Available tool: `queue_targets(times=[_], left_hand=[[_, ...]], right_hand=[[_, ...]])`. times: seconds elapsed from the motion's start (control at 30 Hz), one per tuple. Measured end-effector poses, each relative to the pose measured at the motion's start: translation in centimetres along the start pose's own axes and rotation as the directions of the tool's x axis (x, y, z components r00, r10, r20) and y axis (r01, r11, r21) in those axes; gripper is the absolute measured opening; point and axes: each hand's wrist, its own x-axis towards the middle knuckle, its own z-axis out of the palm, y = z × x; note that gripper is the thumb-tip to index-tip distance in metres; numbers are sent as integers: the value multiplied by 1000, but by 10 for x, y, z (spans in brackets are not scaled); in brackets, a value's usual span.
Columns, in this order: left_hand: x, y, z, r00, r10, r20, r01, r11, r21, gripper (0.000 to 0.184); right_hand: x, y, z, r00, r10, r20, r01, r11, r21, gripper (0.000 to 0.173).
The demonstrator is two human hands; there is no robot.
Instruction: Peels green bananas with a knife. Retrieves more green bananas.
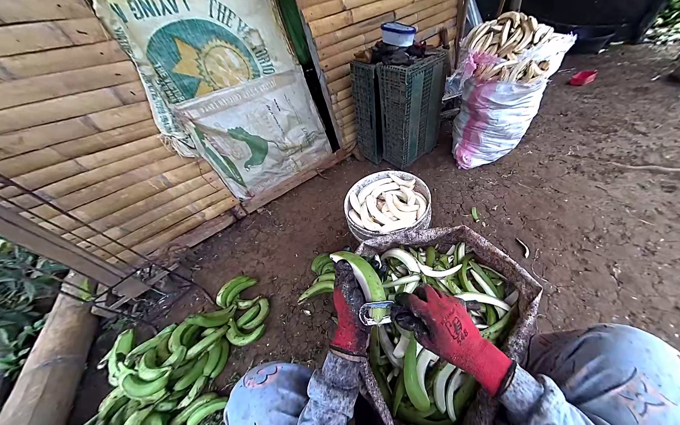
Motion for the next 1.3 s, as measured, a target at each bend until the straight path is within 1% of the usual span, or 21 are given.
queue_targets(times=[0.1, 0.27, 0.37, 0.43, 0.5, 0.57, 0.6, 0.63, 0.67, 0.7, 0.73, 0.77, 0.83, 0.9, 0.97, 1.0, 1.07, 1.13, 1.2, 1.23, 1.3], left_hand=[[2, 0, 0, 999, 28, 35, -31, 995, 95, 52], [5, 1, -4, 998, 27, -52, -35, 987, -156, 52], [3, 0, -5, 997, 40, -67, -50, 987, -152, 49], [-2, 1, -2, 998, 45, -37, -44, 998, 37, 47], [-9, 1, -1, 996, 71, 52, -84, 939, 333, 43], [-21, 5, 0, 985, -12, 172, -105, 749, 654, 40], [-30, 12, 5, 967, -128, 221, -97, 620, 779, 40], [-37, 18, 10, 933, -250, 258, -99, 512, 853, 42], [-40, 18, 11, 904, -319, 286, -106, 480, 871, 44], [-38, 11, 7, 899, -326, 292, -75, 542, 837, 44], [-32, 2, 3, 917, -290, 275, -7, 675, 738, 43], [-24, -1, 3, 939, -246, 241, 70, 822, 565, 42], [-12, 4, 7, 977, -180, 116, 152, 965, 215, 49], [-2, 7, 2, 992, -119, 49, 124, 987, -99, 52], [3, 9, -2, 985, -163, 52, 171, 927, -334, 63], [1, 10, -2, 981, -179, 71, 192, 899, -394, 64], [0, 4, -3, 976, -157, 148, 208, 867, -453, 66], [-5, -3, -1, 978, -89, 189, 151, 926, -346, 59], [-11, 1, 4, 992, 38, 118, -43, 998, 44, 44], [-12, 5, 6, 991, 103, 89, -124, 950, 285, 39], [-13, 10, 7, 979, 150, 141, -202, 826, 527, 39]], right_hand=[[5, 12, 9, 996, -60, -72, 53, 994, -91, 38], [5, 4, 7, 978, -134, -158, 106, 979, -173, 37], [10, 5, 8, 987, -86, -135, 66, 987, -144, 42], [16, 9, 7, 991, -44, -126, 29, 993, -115, 46], [23, 17, 1, 993, 38, -113, -45, 997, -57, 44], [34, 29, -5, 984, 159, -83, -158, 987, 28, 39], [40, 38, -11, 973, 230, -35, -227, 971, 76, 37], [46, 47, -19, 949, 310, 55, -315, 943, 111, 36], [52, 56, -26, 910, 388, 145, -405, 907, 120, 36], [54, 62, -31, 877, 442, 188, -466, 878, 110, 36], [54, 63, -36, 861, 471, 192, -495, 863, 102, 36], [52, 58, -38, 875, 461, 151, -478, 871, 111, 36], [37, 41, -29, 946, 323, -14, -316, 934, 167, 37], [20, 24, -10, 980, 105, -172, -68, 975, 211, 36], [10, 11, 6, 966, -65, -249, 107, 982, 157, 35], [9, 7, 9, 956, -112, -271, 144, 984, 101, 35], [14, 5, 8, 960, -110, -258, 123, 992, 36, 34], [22, 5, 0, 980, -33, -196, 50, 995, 82, 36], [26, 13, -2, 981, -25, -190, 44, 994, 98, 36], [25, 15, -2, 978, -40, -203, 59, 994, 92, 36], [25, 18, 0, 975, -37, -219, 52, 997, 65, 36]])
